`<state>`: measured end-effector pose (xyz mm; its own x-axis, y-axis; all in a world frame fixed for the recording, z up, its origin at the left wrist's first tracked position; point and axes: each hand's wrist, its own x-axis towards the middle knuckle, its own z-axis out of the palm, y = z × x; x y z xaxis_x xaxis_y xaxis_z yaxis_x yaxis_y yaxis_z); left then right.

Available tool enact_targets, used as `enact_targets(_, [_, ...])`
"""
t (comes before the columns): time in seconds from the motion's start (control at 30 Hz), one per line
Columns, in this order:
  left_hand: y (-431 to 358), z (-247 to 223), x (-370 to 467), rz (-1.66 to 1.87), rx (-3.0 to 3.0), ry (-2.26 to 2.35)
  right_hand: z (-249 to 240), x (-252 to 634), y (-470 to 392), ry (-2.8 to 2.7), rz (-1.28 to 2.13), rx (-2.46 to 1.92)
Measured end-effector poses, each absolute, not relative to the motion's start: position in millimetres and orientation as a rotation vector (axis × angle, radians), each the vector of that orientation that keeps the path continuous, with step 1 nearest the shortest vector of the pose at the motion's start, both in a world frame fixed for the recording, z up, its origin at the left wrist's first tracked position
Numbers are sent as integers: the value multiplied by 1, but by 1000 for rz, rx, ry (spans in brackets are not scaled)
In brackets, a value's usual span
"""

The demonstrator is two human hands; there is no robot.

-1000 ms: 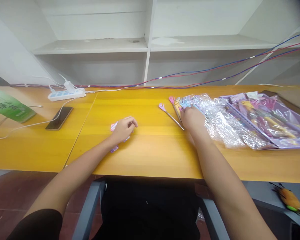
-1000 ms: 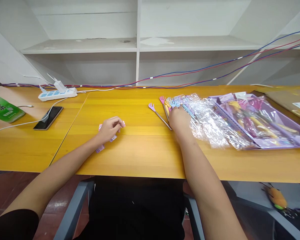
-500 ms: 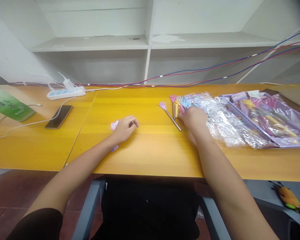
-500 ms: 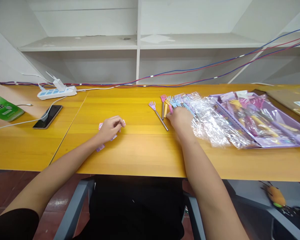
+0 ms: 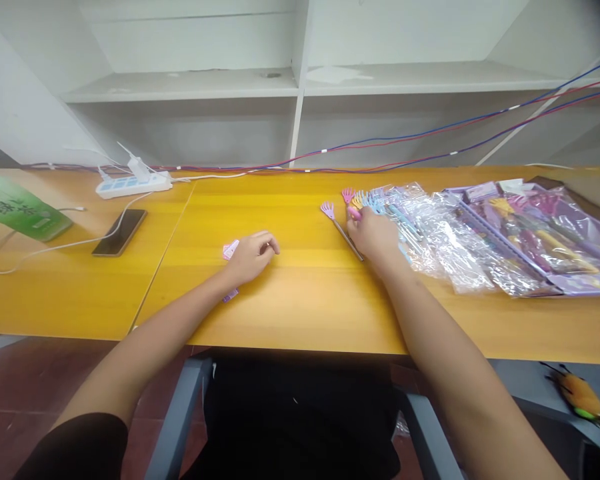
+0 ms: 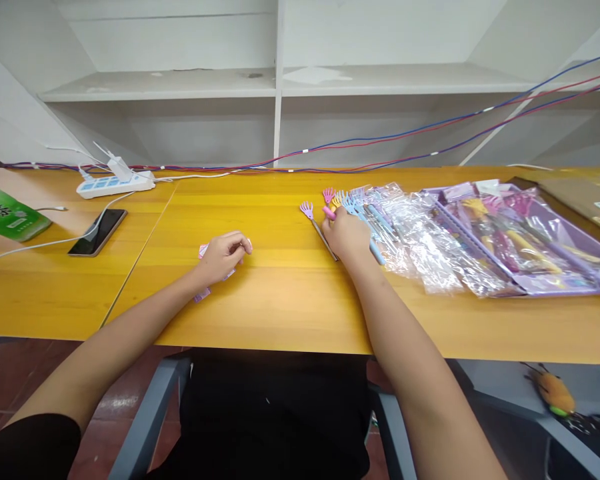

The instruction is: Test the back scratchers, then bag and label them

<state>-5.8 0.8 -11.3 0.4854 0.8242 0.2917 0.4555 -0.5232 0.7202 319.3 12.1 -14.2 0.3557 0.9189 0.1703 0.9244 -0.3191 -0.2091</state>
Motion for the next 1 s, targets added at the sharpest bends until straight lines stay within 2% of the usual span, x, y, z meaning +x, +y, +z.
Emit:
enact_targets(0.6, [1, -12, -6, 854, 2159, 1040, -14, 316, 14, -1625, -52, -2467])
enact_targets(0.73, [0, -13, -6, 863, 2101, 1051, -12, 313, 9, -1730, 83, -2118])
enact_targets(0.9, [1, -16, -6, 885, 1922, 1023, -13, 284, -4, -1980, 469, -1470])
enact_targets(1.0, [2, -17, -6, 897, 1859, 986, -13, 258, -16, -2078, 619, -1259])
